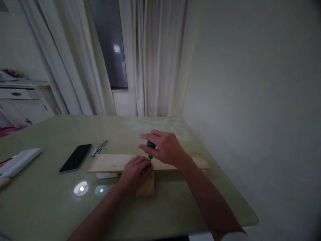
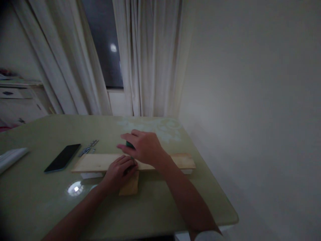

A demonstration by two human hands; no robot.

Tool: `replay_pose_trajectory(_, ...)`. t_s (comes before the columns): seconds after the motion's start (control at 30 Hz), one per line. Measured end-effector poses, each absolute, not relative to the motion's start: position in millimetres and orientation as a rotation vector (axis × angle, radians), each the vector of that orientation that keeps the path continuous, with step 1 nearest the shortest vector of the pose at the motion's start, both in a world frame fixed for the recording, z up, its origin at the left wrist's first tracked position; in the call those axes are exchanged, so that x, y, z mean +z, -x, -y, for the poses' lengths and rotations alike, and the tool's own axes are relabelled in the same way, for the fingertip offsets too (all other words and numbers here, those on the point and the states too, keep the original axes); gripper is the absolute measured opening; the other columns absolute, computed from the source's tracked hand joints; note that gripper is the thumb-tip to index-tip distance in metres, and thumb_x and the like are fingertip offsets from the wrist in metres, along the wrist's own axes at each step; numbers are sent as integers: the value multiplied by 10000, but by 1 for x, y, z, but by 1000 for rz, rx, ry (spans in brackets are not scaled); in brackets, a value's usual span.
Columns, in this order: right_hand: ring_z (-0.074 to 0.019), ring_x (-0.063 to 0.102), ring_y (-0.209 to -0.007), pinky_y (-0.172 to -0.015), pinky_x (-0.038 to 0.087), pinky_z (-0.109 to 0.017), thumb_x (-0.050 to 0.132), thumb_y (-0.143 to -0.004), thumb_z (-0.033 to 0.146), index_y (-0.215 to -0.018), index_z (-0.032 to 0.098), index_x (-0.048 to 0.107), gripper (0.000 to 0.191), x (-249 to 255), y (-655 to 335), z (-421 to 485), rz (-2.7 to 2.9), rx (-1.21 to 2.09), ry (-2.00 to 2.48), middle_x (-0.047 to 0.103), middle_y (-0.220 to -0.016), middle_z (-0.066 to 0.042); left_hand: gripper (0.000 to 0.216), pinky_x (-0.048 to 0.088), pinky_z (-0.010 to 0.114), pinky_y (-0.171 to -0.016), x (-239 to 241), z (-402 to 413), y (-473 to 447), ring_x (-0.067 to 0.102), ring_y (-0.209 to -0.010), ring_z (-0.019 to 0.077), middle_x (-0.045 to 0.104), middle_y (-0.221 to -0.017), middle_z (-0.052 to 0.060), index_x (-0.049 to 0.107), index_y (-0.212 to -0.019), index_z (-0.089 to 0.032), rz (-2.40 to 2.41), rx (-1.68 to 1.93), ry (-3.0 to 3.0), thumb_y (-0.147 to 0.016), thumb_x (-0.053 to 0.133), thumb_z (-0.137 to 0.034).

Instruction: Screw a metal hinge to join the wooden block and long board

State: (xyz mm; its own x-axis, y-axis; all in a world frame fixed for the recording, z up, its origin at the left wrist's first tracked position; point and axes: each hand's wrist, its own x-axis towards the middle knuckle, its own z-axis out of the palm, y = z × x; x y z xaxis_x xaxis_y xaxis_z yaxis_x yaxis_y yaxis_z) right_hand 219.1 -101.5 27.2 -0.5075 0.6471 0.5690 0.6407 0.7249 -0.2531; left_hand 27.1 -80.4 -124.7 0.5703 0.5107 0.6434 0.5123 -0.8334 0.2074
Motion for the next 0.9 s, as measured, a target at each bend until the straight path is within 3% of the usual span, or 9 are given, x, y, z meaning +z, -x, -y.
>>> replay_pose_trajectory(0.1,-272,736,-1014,-887,542,-381,606,-1013,541,-1242,170,732,454,26,-217,102,2240,-143,1137,784,-1102,-129,98,546,378,-791,-125,80,-27,657,-877,232,745,-945,58,689,-931,-232,915,-1145,2785,-1001,622,-231)
replay_pose_trajectory(0.2,-260,598,-1362,-1087,496,-401,565,-1034,352,-1594,197,436,595,34,-225,113,2343,51,921,603,-1524,-140,117,563,383,-802,-126,80,-27,673,-885,231,752,-957,70,709,-940,-234,904,-1171,2775,-999,609,-230)
replay_pose_trajectory(0.27,-203,502,-1467,-1164,442,-363,481,-1041,194,-1629,236,381,598,39,-228,120,2422,171,744,507,-1621,-97,134,565,379,-788,-126,80,-27,672,-877,232,748,-948,75,717,-935,-232,902,-1164,2768,-1004,603,-243)
replay_pose_trajectory(0.4,-197,704,-1099,-943,527,-319,475,-1098,330,-1295,218,711,326,36,-221,115,2430,7,870,741,-1211,-84,141,554,380,-779,-124,81,-27,661,-869,238,734,-922,71,711,-914,-233,927,-1134,2752,-1008,609,-258)
replay_pose_trajectory(0.5,-223,697,-858,-806,517,-346,553,-1043,553,-992,167,768,445,31,-214,108,2295,-231,1119,746,-922,-89,115,545,383,-791,-124,81,-27,659,-875,238,738,-942,65,690,-918,-232,922,-1132,2767,-1007,619,-247)
replay_pose_trajectory(0.57,-242,697,-986,-885,523,-356,602,-1021,514,-1148,160,747,403,33,-214,112,2311,-163,1036,755,-1054,-107,104,543,386,-791,-127,80,-26,661,-872,244,733,-918,62,681,-919,-234,903,-1162,2748,-1004,626,-253)
replay_pose_trajectory(0.7,-198,570,-1369,-1121,455,-335,517,-1041,198,-1503,208,553,463,45,-223,126,2469,227,668,618,-1488,-100,87,541,387,-762,-133,78,-25,666,-859,256,719,-884,68,683,-924,-236,863,-1204,2700,-990,634,-264)
replay_pose_trajectory(0.8,-167,665,-1205,-1028,489,-295,500,-1089,267,-1424,246,623,358,41,-225,116,2508,255,622,723,-1308,-56,102,542,382,-780,-130,79,-25,669,-879,248,727,-915,67,681,-912,-236,895,-1168,2732,-996,625,-249)
replay_pose_trajectory(0.9,-208,700,-919,-830,496,-317,534,-1073,475,-1078,184,748,361,27,-222,96,2258,-160,1065,759,-984,-79,111,539,368,-800,-124,81,-26,658,-885,228,735,-951,57,682,-937,-233,927,-1117,2808,-1019,609,-240)
